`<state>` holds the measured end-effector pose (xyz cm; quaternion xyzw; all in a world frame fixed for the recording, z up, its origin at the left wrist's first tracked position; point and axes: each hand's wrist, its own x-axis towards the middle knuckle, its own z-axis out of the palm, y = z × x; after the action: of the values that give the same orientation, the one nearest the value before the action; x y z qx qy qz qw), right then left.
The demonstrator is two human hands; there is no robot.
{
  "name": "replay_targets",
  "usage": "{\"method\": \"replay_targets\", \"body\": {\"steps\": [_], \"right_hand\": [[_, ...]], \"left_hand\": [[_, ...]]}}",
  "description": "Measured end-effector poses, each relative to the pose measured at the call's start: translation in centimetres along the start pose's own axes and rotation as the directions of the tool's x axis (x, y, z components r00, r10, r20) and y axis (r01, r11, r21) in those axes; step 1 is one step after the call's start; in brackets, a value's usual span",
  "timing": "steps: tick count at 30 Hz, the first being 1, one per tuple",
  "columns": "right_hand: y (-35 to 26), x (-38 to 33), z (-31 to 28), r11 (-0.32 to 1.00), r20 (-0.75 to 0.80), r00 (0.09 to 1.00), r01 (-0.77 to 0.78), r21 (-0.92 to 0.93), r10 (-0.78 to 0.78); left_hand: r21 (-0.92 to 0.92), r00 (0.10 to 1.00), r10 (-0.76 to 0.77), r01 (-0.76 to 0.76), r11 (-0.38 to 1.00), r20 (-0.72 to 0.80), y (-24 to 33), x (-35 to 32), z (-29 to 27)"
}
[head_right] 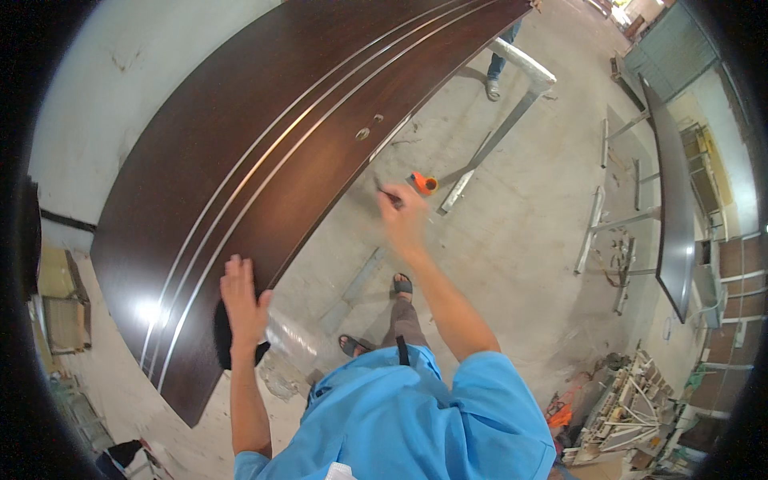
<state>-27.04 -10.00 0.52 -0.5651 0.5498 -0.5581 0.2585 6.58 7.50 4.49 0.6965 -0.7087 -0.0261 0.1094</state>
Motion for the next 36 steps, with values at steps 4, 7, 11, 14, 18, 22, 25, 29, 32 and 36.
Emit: {"method": "replay_targets", "body": {"steps": [4,7,11,14,18,22,25,29,32,36], "right_hand": [[7.8,-0.2,-5.4,0.927,-0.064,0.937,-0.349,-0.14,0.343],[13.0,-3.9,-8.2,0.8,-0.07,0.797,-0.593,0.093,0.6],[17.7,-10.3,-11.7,0.689,-0.13,0.677,-0.706,0.164,0.724],[19.5,-13.5,-14.4,0.646,-0.169,0.624,-0.741,0.183,0.763],[21.3,-12.6,-16.4,0.608,-0.208,0.571,-0.758,0.236,0.794],[22.2,-6.9,-15.7,0.601,-0.213,0.563,-0.748,0.28,0.799],[21.3,-3.2,-13.9,0.732,-0.197,0.718,-0.586,0.347,0.668],[19.9,-2.7,-11.4,0.568,-0.063,0.603,-0.704,0.426,0.795],[20.1,-5.6,-10.8,0.5,0.005,0.561,-0.742,0.446,0.828],[22.3,-10.2,-13.1,0.576,-0.085,0.592,-0.726,0.375,0.801]], "left_hand": [[-0.115,0.954,0.295,-0.287,0.951,0.059,9.0,13.5,3.6],[-0.1,0.877,0.478,-0.473,0.875,0.041,16.0,27.0,7.8],[-0.07,0.844,0.536,-0.533,0.843,0.015,25.9,45.4,13.2],[-0.042,0.836,0.544,-0.543,0.839,0.069,31.5,53.6,16.0],[-0.001,0.785,0.613,-0.615,0.788,0.091,31.6,53.1,15.6],[-0.028,0.746,0.658,-0.659,0.751,0.099,25.9,42.1,11.0],[-0.09,0.797,0.6,-0.594,0.799,0.072,22.5,34.9,7.2],[-0.504,0.931,0.286,-0.363,0.783,-0.226,24.5,41.7,5.1],[-0.428,0.748,0.372,-0.635,0.643,-0.549,30.1,58.5,6.5],[-0.148,0.968,0.209,-0.188,0.971,0.14,37.2,65.1,15.4]]}}
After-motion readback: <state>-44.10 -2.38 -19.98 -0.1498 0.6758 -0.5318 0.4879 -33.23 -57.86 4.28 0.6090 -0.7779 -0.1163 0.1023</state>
